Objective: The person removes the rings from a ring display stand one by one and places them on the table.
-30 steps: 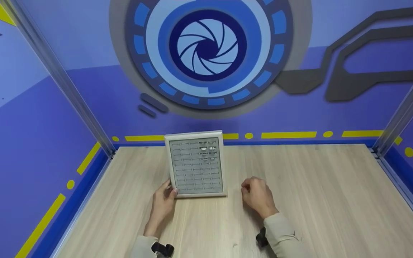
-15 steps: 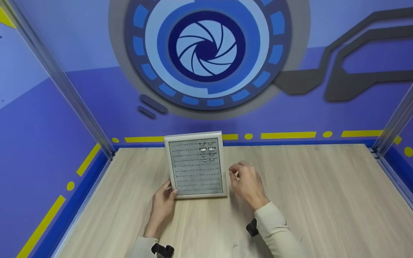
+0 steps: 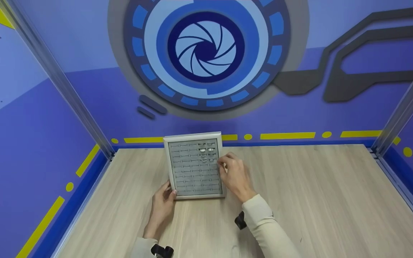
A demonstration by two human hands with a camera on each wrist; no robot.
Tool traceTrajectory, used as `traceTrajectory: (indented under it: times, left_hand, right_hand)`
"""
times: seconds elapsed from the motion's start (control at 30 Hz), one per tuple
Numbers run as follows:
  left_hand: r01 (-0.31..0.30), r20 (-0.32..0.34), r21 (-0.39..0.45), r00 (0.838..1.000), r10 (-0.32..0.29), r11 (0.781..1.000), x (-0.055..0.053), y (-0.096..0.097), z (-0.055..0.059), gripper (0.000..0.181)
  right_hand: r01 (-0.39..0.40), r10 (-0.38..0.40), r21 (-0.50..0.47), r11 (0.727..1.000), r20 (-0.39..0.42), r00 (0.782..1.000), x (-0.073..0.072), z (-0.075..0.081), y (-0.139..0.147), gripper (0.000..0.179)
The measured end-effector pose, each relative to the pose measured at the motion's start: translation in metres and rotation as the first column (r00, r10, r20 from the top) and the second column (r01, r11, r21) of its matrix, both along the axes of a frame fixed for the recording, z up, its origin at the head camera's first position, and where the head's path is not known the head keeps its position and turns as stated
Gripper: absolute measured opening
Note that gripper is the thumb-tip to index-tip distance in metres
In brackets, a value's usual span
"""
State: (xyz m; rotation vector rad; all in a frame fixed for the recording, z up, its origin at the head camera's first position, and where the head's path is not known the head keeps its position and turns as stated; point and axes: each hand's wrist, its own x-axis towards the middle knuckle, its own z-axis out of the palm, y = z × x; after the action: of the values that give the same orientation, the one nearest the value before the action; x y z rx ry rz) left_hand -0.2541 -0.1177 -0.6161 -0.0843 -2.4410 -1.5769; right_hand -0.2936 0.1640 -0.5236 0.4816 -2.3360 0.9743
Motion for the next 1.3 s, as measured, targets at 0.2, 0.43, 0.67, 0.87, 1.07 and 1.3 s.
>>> traceTrajectory:
  times: [0.2, 0.43, 0.67, 0.87, 1.07, 1.3]
  left_hand:
    - [0.007, -0.008, 0.007, 1.0, -0.007, 1.0, 0.001, -0.001, -0.001, 0.049]
    - [0.023, -0.028, -0.005, 0.999, -0.023, 1.0, 0.0, -0.001, -0.002, 0.049]
    - [0.013, -0.018, -0.004, 1.0, -0.013, 1.0, -0.001, -0.001, -0.003, 0.048]
    - [-0.003, -0.005, 0.003, 1.0, 0.003, 1.0, -0.001, 0.0, -0.002, 0.049]
    - [0.004, -0.024, 0.0, 1.0, -0.004, 1.0, 0.0, -0.001, -0.003, 0.047]
    - [0.003, -0.015, 0.008, 1.0, -0.003, 1.0, 0.0, 0.001, -0.001, 0.048]
  right_hand:
    - [-0.031, 0.03, -0.016, 0.999, -0.051, 0.998, -0.005, 0.0, -0.013, 0.017]
    - [0.002, -0.002, -0.005, 1.0, -0.043, 0.999, -0.007, 0.001, -0.023, 0.02]
    - [0.043, -0.044, -0.01, 0.999, -0.05, 0.998, -0.009, -0.001, -0.03, 0.016]
    - [0.061, -0.061, 0.001, 0.998, -0.048, 0.997, -0.01, -0.001, -0.033, 0.014]
    - [0.063, -0.061, 0.017, 0.998, -0.089, 0.994, -0.011, -0.003, -0.034, 0.011]
    - [0.034, -0.033, 0.007, 0.999, -0.109, 0.994, -0.012, -0.003, -0.032, 0.009]
